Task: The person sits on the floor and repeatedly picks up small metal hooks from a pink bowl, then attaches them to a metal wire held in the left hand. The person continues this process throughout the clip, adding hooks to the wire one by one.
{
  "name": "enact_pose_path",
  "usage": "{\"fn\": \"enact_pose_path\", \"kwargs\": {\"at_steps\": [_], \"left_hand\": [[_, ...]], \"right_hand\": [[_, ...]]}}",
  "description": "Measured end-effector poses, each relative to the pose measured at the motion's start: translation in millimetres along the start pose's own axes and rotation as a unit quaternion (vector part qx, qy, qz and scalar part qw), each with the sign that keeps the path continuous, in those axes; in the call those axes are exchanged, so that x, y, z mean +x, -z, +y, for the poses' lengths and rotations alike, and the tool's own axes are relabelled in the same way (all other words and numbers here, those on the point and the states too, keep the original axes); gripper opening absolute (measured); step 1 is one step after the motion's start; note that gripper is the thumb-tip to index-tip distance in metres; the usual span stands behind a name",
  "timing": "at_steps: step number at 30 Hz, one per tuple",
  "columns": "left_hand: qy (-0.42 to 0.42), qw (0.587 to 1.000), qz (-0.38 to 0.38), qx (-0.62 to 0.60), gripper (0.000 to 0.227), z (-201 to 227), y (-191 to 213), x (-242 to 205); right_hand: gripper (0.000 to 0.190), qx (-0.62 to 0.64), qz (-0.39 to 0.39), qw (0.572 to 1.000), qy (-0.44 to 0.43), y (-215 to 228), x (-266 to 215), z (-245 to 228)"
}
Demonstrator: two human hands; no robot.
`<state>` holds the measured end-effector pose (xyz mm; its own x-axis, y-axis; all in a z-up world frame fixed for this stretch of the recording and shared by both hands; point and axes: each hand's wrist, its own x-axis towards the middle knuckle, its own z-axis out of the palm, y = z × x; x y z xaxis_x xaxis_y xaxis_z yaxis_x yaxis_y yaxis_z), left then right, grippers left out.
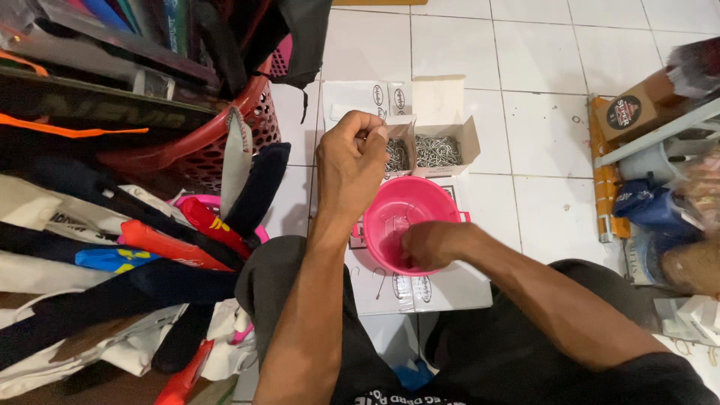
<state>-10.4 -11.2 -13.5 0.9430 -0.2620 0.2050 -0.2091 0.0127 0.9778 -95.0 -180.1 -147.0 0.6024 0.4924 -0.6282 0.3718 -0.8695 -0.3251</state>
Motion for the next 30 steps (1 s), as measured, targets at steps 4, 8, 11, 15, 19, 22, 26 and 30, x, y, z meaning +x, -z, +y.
{"fn": "enact_pose_path", "kwargs": {"at_steps": [4,8,11,15,19,22,26,30], "left_hand": [[-0.007,1.000,-0.003,0.002,0.012,1.6,1.5,-0.8],[-0.002,1.000,0.000,0.005,0.013,3.1,3.7,-0.4],[-0.002,1.000,-0.003,0.000,0.012,1.2,3.6,1.3],[-0.013,1.000,0.004,-0.012,0.012,-4.6,0.2,2.6],[-0.015,1.000,0.000,-0.007,0.012,-2.9,1.6,2.2],[-0.013,1.000,0.001,0.002,0.012,2.1,4.4,1.6],[-0.013,1.000,0.004,-0.001,0.013,2.3,3.4,1.6],[-0.016,1.000,-0.004,0.005,0.012,-4.5,-1.5,3.3]], "right_hand": [[0.036,-0.052,0.075,0.996,-0.004,-7.4,0.1,-5.1],[0.029,0.016,0.143,0.985,-0.097,9.1,7.0,18.8],[0.046,0.225,0.215,0.943,-0.122,30.0,-5.4,14.8],[0.022,-0.105,-0.008,0.989,-0.101,-6.2,1.2,12.2],[0.026,-0.164,-0.002,0.979,-0.117,-43.0,35.1,24.6],[0.028,0.002,0.078,0.989,-0.125,-14.7,18.7,22.5],[0.033,0.040,0.217,0.964,-0.147,-12.5,33.4,50.5],[0.029,-0.015,0.277,0.952,-0.131,-18.3,38.4,46.2]]}}
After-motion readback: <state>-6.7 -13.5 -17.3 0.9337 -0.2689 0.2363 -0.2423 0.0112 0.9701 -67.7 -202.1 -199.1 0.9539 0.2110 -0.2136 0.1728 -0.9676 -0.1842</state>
